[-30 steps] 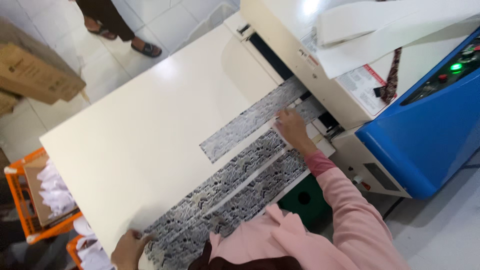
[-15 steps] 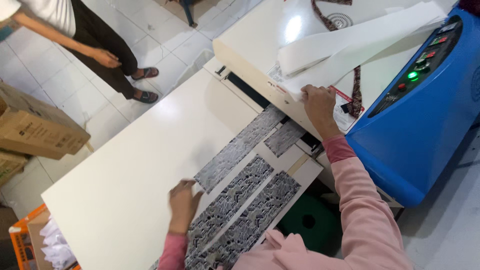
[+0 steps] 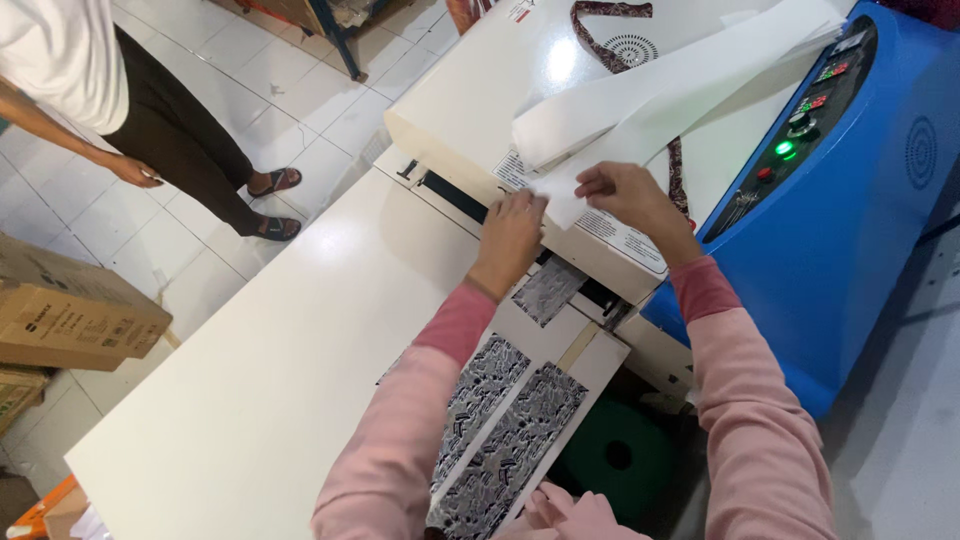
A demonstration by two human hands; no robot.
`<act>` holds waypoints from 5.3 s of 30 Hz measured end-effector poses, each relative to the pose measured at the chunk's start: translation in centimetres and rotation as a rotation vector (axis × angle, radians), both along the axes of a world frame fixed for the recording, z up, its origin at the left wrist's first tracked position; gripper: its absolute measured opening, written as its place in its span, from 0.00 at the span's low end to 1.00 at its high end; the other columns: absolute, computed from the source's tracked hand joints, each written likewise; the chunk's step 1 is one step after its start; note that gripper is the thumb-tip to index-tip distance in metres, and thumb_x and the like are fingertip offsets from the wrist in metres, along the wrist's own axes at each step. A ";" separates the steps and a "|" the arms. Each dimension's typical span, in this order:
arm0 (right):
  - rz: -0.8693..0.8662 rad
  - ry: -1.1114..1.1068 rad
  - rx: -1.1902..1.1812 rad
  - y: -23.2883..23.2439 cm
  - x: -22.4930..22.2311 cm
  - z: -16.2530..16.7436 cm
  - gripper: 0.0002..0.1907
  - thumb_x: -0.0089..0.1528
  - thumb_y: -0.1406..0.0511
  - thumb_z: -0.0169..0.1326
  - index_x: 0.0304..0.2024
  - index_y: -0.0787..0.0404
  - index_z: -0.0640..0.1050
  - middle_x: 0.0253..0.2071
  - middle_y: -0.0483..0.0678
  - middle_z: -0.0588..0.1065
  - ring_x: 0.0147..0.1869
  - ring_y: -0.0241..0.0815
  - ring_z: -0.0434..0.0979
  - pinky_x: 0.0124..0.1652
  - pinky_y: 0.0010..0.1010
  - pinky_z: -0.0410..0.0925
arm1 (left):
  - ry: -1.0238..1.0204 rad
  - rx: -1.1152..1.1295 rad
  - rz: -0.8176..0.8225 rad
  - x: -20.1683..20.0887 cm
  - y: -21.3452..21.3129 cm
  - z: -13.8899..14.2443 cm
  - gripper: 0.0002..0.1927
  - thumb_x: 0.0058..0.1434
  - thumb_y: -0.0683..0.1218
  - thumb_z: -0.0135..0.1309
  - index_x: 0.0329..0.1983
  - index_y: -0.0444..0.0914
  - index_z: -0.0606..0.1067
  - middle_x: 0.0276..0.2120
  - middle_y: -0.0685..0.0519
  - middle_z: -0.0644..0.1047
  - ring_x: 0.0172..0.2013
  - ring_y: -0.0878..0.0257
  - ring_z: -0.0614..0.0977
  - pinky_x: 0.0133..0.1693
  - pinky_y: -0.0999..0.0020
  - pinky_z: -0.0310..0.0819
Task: The person places patterned paper strips onto a white board, then inserts white paper sheets between them. They repeat this process multiple times, stacking the assembled units on the table. Another person occasionally assists by handing over paper strips.
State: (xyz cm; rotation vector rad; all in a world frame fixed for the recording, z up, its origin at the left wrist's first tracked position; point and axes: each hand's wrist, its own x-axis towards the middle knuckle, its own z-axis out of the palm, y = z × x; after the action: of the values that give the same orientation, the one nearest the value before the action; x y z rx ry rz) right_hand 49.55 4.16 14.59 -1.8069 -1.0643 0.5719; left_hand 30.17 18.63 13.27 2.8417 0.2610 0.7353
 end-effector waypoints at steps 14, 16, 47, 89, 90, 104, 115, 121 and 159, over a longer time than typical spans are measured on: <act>-0.260 -0.902 -0.034 -2.0 2.2 0.1 0.22 0.44 0.69 0.66 0.42 0.45 0.84 0.60 0.39 0.77 0.70 0.55 0.61 0.67 0.54 0.47 | -0.376 0.080 -0.094 3.6 -2.7 5.5 0.09 0.59 0.47 0.62 0.38 0.39 0.76 0.41 0.54 0.77 0.49 0.55 0.77 0.59 0.53 0.66; -0.362 -1.190 -0.052 -2.0 5.9 -1.5 0.20 0.58 0.73 0.64 0.40 0.36 0.85 0.59 0.28 0.78 0.72 0.42 0.63 0.70 0.46 0.46 | -0.424 0.062 -0.097 0.7 -2.6 6.3 0.09 0.60 0.47 0.62 0.38 0.40 0.76 0.42 0.54 0.78 0.49 0.56 0.78 0.60 0.53 0.66; 0.553 0.176 -0.666 3.9 -20.8 -19.6 0.35 0.50 0.61 0.70 0.58 0.61 0.74 0.41 0.53 0.79 0.44 0.41 0.77 0.42 0.29 0.68 | -0.215 -1.409 1.275 -67.0 -10.8 -15.9 0.11 0.64 0.44 0.61 0.44 0.32 0.78 0.34 0.53 0.81 0.32 0.68 0.77 0.35 0.72 0.70; 0.080 0.065 -0.134 1.1 -24.9 -21.1 0.26 0.60 0.70 0.66 0.58 0.62 0.70 0.36 0.48 0.79 0.39 0.37 0.79 0.40 0.28 0.72 | -0.285 -1.353 1.417 -69.9 -13.2 -16.5 0.07 0.61 0.43 0.63 0.40 0.36 0.80 0.29 0.55 0.77 0.30 0.65 0.74 0.32 0.68 0.70; 0.068 0.026 -0.144 1.1 -25.2 -21.1 0.26 0.60 0.70 0.66 0.58 0.61 0.70 0.36 0.48 0.79 0.40 0.38 0.80 0.41 0.29 0.73 | -0.275 -1.301 1.426 -69.7 -13.1 -16.7 0.09 0.62 0.44 0.64 0.41 0.34 0.79 0.30 0.54 0.77 0.31 0.65 0.75 0.32 0.69 0.70; 0.140 -0.199 -0.168 3.6 -25.3 -23.9 0.24 0.64 0.68 0.64 0.60 0.64 0.71 0.35 0.49 0.78 0.40 0.38 0.79 0.44 0.29 0.72 | -0.367 -1.070 1.469 -68.8 -12.3 -18.0 0.22 0.54 0.40 0.66 0.52 0.35 0.75 0.34 0.47 0.82 0.33 0.64 0.81 0.34 0.69 0.77; 0.148 -0.230 -0.245 5.1 -27.1 -22.8 0.28 0.64 0.72 0.66 0.62 0.66 0.67 0.44 0.53 0.79 0.48 0.43 0.80 0.48 0.33 0.73 | -0.307 -0.946 1.570 -69.4 -9.7 -17.8 0.27 0.51 0.41 0.71 0.50 0.34 0.69 0.29 0.46 0.82 0.31 0.59 0.85 0.34 0.65 0.79; 0.143 -0.221 -0.223 4.8 -27.2 -23.2 0.29 0.66 0.71 0.68 0.64 0.65 0.67 0.42 0.53 0.78 0.47 0.43 0.80 0.49 0.35 0.72 | -0.333 -0.923 1.566 -69.1 -9.5 -18.1 0.25 0.53 0.40 0.69 0.49 0.34 0.69 0.28 0.47 0.81 0.30 0.58 0.84 0.33 0.65 0.78; -0.214 -0.530 -0.785 0.9 -20.8 -20.5 0.61 0.58 0.27 0.38 0.77 0.62 0.47 0.80 0.56 0.43 0.83 0.54 0.38 0.71 0.66 0.38 | 0.375 -0.256 0.786 -44.4 -13.9 -19.3 0.30 0.63 0.58 0.55 0.65 0.41 0.70 0.61 0.48 0.71 0.60 0.52 0.71 0.63 0.43 0.55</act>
State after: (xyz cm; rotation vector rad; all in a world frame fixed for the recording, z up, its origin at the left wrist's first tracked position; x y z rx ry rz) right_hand 28.79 5.10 -5.89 -2.8372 -1.0320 0.4097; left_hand -14.21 4.71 -6.05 2.5549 1.4575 0.2238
